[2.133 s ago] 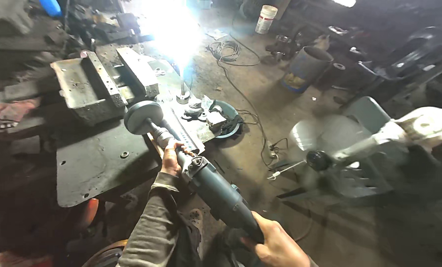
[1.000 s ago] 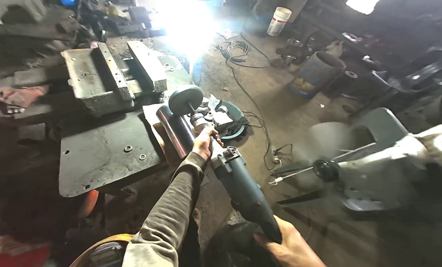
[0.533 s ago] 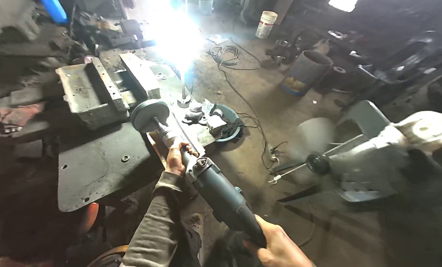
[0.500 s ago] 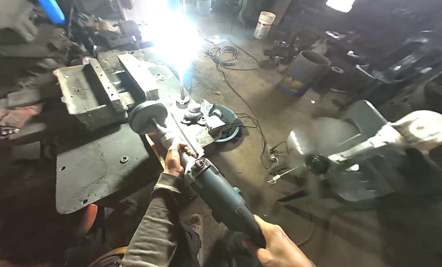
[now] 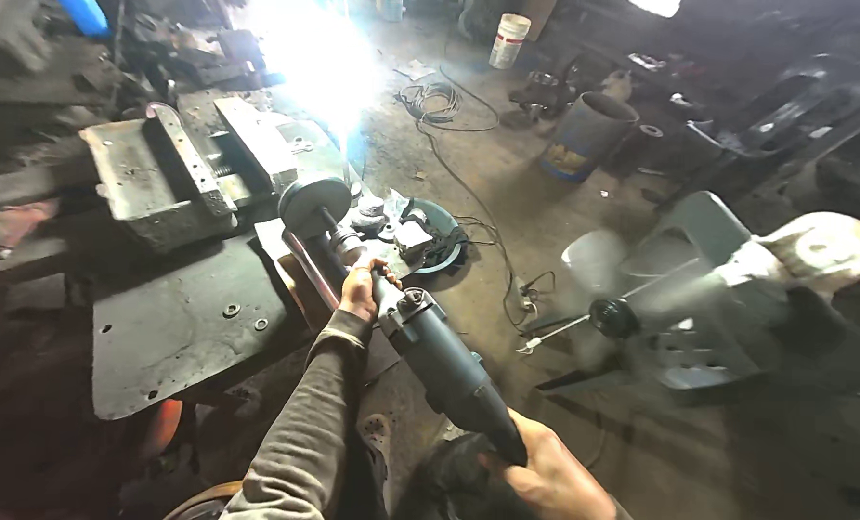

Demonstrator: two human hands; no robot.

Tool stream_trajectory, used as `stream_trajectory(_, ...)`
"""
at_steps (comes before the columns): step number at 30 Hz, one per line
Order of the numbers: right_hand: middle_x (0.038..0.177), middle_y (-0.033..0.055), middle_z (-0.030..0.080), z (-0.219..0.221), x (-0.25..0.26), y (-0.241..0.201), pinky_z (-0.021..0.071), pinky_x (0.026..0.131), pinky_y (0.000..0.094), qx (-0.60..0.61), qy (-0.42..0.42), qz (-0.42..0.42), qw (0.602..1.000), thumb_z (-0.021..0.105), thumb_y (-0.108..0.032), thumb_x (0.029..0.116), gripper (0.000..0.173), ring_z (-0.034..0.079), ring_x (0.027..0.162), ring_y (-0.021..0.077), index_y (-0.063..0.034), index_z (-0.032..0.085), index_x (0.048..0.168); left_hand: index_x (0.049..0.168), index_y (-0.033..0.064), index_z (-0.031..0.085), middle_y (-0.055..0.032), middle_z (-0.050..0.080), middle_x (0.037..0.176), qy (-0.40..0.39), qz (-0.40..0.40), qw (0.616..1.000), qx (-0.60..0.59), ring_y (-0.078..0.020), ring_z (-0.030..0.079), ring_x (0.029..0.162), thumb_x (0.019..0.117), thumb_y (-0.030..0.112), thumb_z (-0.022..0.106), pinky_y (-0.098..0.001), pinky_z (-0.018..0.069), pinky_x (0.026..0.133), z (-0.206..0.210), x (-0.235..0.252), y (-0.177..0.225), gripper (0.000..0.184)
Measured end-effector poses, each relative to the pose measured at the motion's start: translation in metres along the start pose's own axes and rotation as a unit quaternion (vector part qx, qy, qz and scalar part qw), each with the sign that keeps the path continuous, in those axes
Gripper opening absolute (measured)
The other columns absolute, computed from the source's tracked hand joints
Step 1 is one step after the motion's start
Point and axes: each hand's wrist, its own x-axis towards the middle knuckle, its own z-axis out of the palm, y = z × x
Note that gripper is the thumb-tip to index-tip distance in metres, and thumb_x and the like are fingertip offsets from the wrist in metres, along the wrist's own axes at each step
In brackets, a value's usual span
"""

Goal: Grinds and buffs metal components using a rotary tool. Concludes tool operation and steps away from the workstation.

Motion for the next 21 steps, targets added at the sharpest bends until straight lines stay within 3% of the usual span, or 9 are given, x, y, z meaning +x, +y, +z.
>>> stream_trajectory(6, 0.098, 0.0029, 0.075, -0.002, 0.000, 0.006, 0.0608, 0.086, 0.0442, 0.029, 0.007, 0.003, 1.000, 0.083, -0.035, 0.0819, 0.048, 0.072, 0.090, 0.0147, -0.0112, 0.069, 0.121, 0.095, 0.0166, 0.056, 0.0007, 0.054, 0.068, -0.015, -0.019, 0.999, 0.029, -0.0137, 0.057, 0.055, 0.0954, 0.026, 0.059, -0.0329, 0.0544, 0.055, 0.008, 0.010, -0.010, 0.009)
stream_trajectory(11, 0.087, 0.0039, 0.073, -0.001, 0.002, 0.010, 0.0627, 0.072, 0.0434, 0.063, 0.011, 0.014, 0.998, 0.084, -0.034, 0.0821, 0.043, 0.071, 0.072, 0.0168, -0.0103, 0.069, 0.115, 0.096, 0.0110, 0.056, -0.0044, 0.056, 0.070, -0.004, -0.028, 1.000, 0.004, -0.0180, 0.058, 0.056, 0.0967, 0.021, 0.056, -0.0372, 0.0555, 0.055, 0.015, 0.027, -0.018, 0.010)
stream_trajectory(14, 0.090, 0.0036, 0.074, -0.003, 0.002, 0.008, 0.0622, 0.077, 0.0431, 0.051, 0.014, 0.019, 0.998, 0.085, -0.037, 0.0801, 0.047, 0.072, 0.078, 0.0156, -0.0105, 0.069, 0.116, 0.092, 0.0110, 0.053, -0.0038, 0.053, 0.067, 0.001, -0.040, 0.999, -0.011, -0.0176, 0.056, 0.053, 0.1001, 0.019, 0.051, -0.0360, 0.0544, 0.053, 0.021, 0.025, -0.013, 0.012)
stream_trajectory(17, 0.095, 0.0032, 0.074, -0.004, -0.001, 0.004, 0.0607, 0.084, 0.0434, 0.022, 0.014, 0.010, 1.000, 0.088, -0.042, 0.0751, 0.056, 0.072, 0.086, 0.0148, -0.0103, 0.069, 0.117, 0.090, 0.0121, 0.056, -0.0029, 0.055, 0.067, -0.023, -0.015, 1.000, 0.003, -0.0168, 0.057, 0.055, 0.0969, 0.021, 0.055, -0.0359, 0.0552, 0.056, 0.011, 0.019, -0.012, 0.011)
stream_trajectory(21, 0.099, 0.0047, 0.075, 0.000, -0.007, -0.007, 0.0598, 0.088, 0.0478, -0.008, -0.001, 0.013, 1.000, 0.087, -0.037, 0.0767, 0.057, 0.073, 0.092, 0.0180, -0.0103, 0.067, 0.123, 0.092, 0.0155, 0.056, -0.0004, 0.056, 0.070, -0.023, -0.008, 0.999, 0.023, -0.0149, 0.058, 0.057, 0.0988, 0.026, 0.054, -0.0340, 0.0555, 0.057, -0.006, 0.002, -0.001, 0.013)
